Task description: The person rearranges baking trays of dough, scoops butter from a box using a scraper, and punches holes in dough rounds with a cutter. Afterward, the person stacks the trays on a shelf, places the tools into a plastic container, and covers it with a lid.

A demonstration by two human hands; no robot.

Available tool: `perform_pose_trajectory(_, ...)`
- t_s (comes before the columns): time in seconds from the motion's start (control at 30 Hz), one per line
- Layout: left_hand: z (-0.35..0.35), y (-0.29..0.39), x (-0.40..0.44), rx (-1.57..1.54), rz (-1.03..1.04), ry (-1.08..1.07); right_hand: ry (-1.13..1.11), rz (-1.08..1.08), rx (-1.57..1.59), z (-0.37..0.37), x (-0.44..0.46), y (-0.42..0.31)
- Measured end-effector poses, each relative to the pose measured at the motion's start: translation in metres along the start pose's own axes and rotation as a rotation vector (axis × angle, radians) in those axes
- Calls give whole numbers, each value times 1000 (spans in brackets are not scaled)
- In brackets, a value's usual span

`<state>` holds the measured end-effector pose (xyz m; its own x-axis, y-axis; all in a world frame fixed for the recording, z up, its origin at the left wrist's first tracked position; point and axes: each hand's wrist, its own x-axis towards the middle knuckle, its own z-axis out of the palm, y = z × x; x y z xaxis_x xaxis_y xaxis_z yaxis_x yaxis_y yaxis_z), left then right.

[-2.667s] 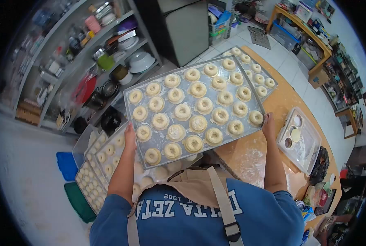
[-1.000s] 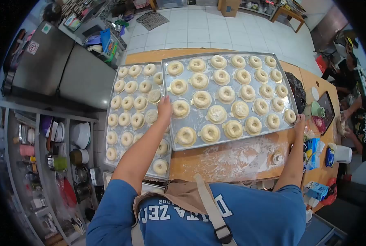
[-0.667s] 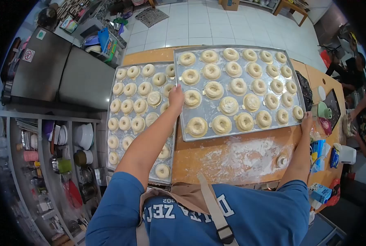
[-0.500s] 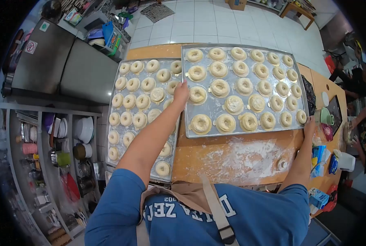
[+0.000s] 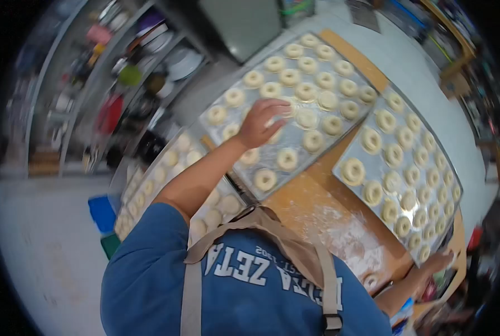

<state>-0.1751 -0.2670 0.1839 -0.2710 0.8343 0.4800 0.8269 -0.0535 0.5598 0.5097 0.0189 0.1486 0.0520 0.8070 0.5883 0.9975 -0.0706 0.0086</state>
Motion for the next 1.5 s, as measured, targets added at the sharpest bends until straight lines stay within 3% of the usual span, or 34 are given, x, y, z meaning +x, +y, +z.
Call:
perform_pose_trajectory(0.03,-31,-9,-27,115,52,28,-30,-38,-37,-12,11,-5)
perform_pose_trajectory(0.1,-88,-27,-86,324,-80,230,42,-78,53,-40,29,-69)
perform_pose_trajectory(0.17,-147,-36,-122,562,-229,286,92,-139,236,-57,36,-123)
perform_pose_trajectory(0.23,-210,-23,-201,732,-395,467,128,-313,394,-50,36,-177)
perform_pose_trajectory(0.3,-243,-18,-275,880,-499,540,-6,-352,692,-72,16,-264)
perform_pose_trajectory(0.33,-255,-10,-316,973,-584,524,-25,-507,824,-70,0,-299)
perform_pose_trajectory(0.37,-268,2,-365,1071,-675,508,-106,-627,856,-103,-31,-346)
perform_pose_trajectory(0.43,-276,19,-480,1246,-887,481,-495,-729,1061,-135,-102,-399)
perform_pose_trajectory(0.53,-251,64,-590,1196,-1546,578,-1025,-976,994,-158,-202,-429)
perform_pose_trajectory(0.57,-240,68,-628,1205,-1720,584,-1182,-960,1050,-175,-239,-432)
perform_pose_trajectory(0.63,-212,92,-696,726,-1876,662,-1487,-1001,1128,-189,-313,-432)
perform_pose_trajectory(0.67,-210,88,-713,548,-1826,600,-1518,-955,1215,-183,-352,-429)
perform_pose_trajectory(0.7,-206,84,-722,374,-1767,539,-1409,-1015,1161,-187,-368,-428)
perform_pose_trajectory(0.8,-186,73,-708,256,-1705,744,-1144,-1128,1034,-178,-396,-430)
perform_pose_trajectory(0.9,-170,57,-705,126,-1720,823,-1154,-1033,1066,-172,-394,-437)
perform_pose_trajectory(0.93,-168,57,-696,104,-1778,804,-1283,-926,1084,-166,-394,-439)
perform_pose_trajectory(1.0,-173,60,-681,59,-1887,761,-1233,-924,1072,-161,-402,-442)
perform_pose_trajectory(1.1,-188,65,-664,126,-1896,526,-1184,-889,1012,-160,-411,-443)
perform_pose_trajectory(1.2,-181,58,-676,209,-1878,567,-1137,-936,934,-177,-394,-456)
perform_pose_trajectory(1.3,-158,71,-702,450,-1551,825,-1066,-946,993,-187,-388,-463)
perform_pose_trajectory(1.37,-162,93,-709,210,-1615,952,-1065,-992,1032,-184,-384,-469)
perform_pose_trajectory(1.43,-151,111,-758,175,-1603,1029,-1108,-1007,1027,-185,-386,-473)
perform_pose_trajectory(1.5,-156,148,-763,279,-1692,968,-1228,-976,1048,-174,-394,-477)
